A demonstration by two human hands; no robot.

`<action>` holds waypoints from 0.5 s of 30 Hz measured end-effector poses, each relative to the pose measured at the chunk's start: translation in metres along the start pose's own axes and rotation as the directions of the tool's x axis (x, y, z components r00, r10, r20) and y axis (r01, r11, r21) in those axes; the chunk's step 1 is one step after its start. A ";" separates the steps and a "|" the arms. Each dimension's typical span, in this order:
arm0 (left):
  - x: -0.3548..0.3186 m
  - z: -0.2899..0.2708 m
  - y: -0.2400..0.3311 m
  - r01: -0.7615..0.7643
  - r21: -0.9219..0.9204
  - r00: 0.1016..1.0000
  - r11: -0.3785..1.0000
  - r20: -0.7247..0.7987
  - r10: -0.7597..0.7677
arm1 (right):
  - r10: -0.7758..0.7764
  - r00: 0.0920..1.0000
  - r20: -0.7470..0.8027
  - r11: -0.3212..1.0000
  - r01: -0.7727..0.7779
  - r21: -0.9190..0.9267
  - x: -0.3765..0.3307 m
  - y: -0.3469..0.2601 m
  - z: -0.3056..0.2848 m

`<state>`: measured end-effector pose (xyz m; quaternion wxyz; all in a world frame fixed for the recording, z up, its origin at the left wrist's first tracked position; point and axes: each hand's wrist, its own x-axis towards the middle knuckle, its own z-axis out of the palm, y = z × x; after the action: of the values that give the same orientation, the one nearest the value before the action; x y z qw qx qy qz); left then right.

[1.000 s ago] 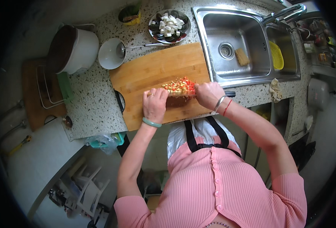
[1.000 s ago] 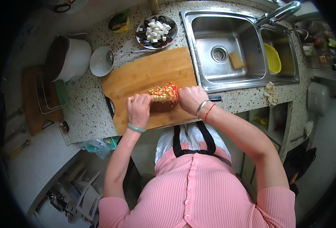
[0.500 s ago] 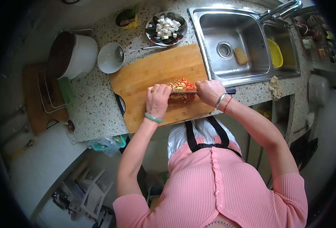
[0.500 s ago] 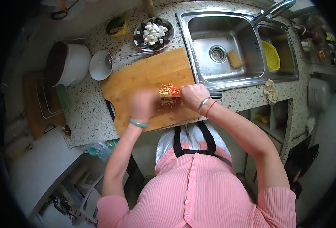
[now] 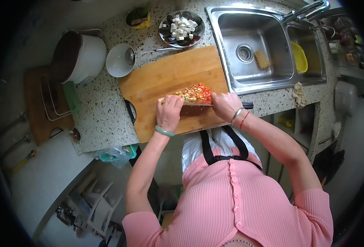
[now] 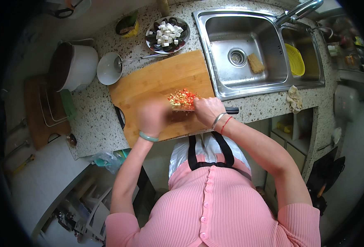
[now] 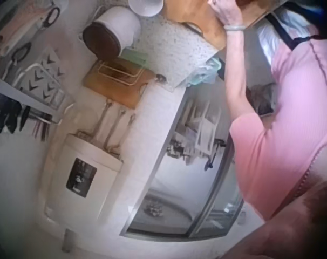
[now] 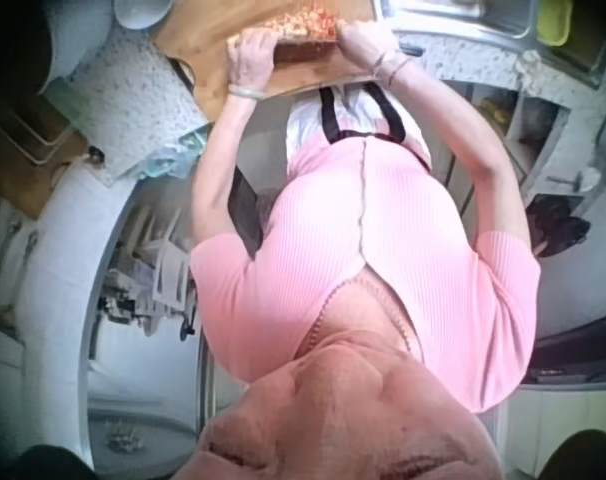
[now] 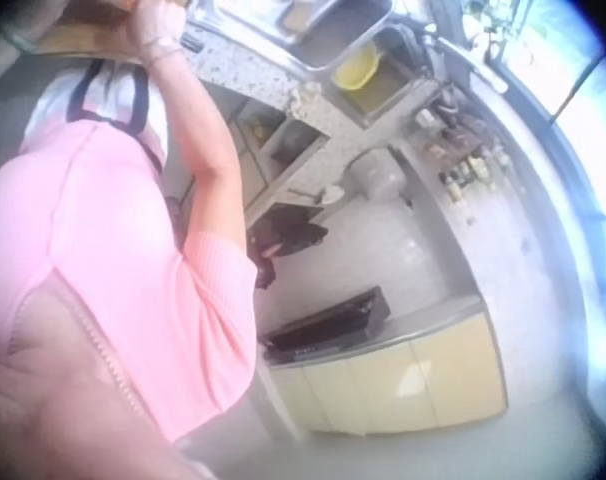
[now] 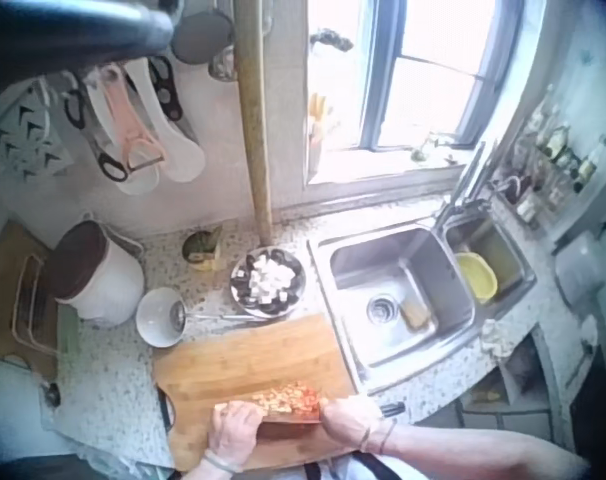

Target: The person chops red peppers and garlic on a wooden cutting board using a cleaver. They transfer the chopped ingredients into a white bowl, then wash the knife and cutting board in the sink. Finally, they wipe the cutting board and the countertop with a cloth.

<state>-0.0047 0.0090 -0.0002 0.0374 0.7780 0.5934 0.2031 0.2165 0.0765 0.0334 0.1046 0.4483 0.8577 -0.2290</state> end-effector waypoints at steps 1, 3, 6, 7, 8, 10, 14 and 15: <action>0.001 -0.004 -0.003 0.000 -0.006 1.000 1.000 0.006 0.000 | -0.002 1.000 0.028 1.000 0.002 -0.010 0.000 -0.005 -0.007; 0.001 -0.012 -0.008 0.001 -0.020 1.000 1.000 0.019 0.000 | -0.004 0.998 0.063 1.000 0.005 -0.008 0.000 -0.015 -0.018; -0.006 -0.011 -0.014 -0.018 -0.012 0.995 1.000 0.103 0.019 | -0.013 0.994 0.106 1.000 0.011 0.021 -0.003 -0.022 -0.011; -0.007 -0.010 -0.015 -0.026 -0.008 0.991 1.000 0.130 0.027 | -0.003 0.996 0.091 1.000 0.001 0.023 -0.003 -0.019 -0.003; -0.009 -0.008 -0.012 -0.025 0.014 0.996 1.000 0.087 0.023 | 0.007 0.997 0.077 1.000 -0.009 0.025 -0.003 -0.015 0.005; -0.015 -0.005 0.004 -0.012 0.055 1.000 0.998 0.013 0.011 | 0.001 0.998 0.070 1.000 -0.002 0.013 -0.010 -0.013 0.010; -0.020 -0.004 0.005 -0.023 0.093 1.000 0.995 -0.017 0.025 | 0.008 1.000 0.016 1.000 -0.008 0.007 -0.013 -0.014 0.019; -0.018 -0.006 0.004 -0.025 0.052 0.999 0.998 -0.026 0.027 | 0.007 1.000 0.009 1.000 -0.007 0.013 -0.014 -0.015 0.016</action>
<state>-0.0070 -0.0104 0.0012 0.0071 0.7836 0.5887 0.1985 0.2120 0.0509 0.0289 0.1063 0.4509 0.8541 -0.2363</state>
